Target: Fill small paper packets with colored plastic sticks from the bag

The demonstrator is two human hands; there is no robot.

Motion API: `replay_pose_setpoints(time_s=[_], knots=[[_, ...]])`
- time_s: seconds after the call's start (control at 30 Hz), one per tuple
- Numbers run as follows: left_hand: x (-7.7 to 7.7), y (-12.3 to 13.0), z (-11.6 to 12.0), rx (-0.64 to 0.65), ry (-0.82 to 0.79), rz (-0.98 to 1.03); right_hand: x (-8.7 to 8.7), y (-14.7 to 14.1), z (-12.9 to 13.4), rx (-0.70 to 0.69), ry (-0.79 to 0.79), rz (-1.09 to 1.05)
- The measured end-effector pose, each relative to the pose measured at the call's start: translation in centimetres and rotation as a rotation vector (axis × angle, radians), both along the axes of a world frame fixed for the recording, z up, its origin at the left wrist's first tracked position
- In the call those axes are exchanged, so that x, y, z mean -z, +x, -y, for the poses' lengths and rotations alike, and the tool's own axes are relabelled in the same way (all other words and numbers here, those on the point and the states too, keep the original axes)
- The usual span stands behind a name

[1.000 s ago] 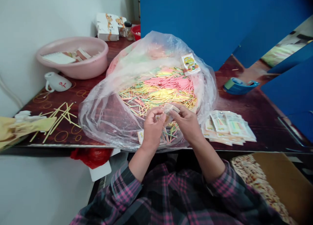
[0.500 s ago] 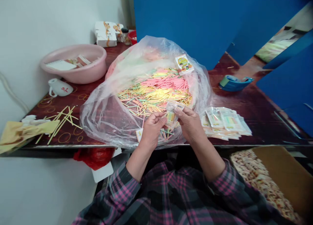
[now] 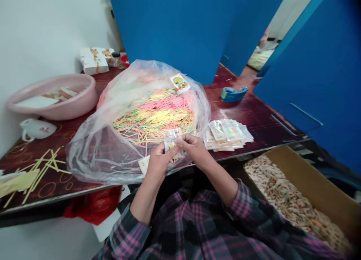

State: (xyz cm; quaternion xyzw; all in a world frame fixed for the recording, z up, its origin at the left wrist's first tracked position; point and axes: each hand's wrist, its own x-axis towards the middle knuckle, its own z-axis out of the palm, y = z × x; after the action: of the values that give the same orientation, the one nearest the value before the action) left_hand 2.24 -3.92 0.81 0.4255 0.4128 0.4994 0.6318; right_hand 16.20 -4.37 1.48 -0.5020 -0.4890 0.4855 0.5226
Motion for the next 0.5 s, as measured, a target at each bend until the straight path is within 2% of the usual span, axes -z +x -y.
replay_pose_setpoints(time_s=[0.17, 0.27, 0.33, 0.43, 0.5], knots=[[0.2, 0.6, 1.0, 0.086, -0.004, -0.066, 0.3, 0.6, 1.4, 0.087, 0.091, 0.209], [0.5, 0.9, 1.2, 0.057, 0.021, -0.123, 0.5, 0.8, 2.1, 0.017, 0.048, 0.114], [0.5, 1.1, 1.3, 0.097, 0.019, -0.137, 0.6, 1.1, 2.5, -0.003, 0.041, 0.076], [-0.6, 0.9, 1.8, 0.182, 0.014, -0.182, 0.5, 2.7, 3.0, 0.106, 0.098, 0.182], [-2.2, -0.1, 2.9, 0.166, 0.085, -0.19, 0.0, 4.9, 3.0, 0.242, 0.155, 0.295]])
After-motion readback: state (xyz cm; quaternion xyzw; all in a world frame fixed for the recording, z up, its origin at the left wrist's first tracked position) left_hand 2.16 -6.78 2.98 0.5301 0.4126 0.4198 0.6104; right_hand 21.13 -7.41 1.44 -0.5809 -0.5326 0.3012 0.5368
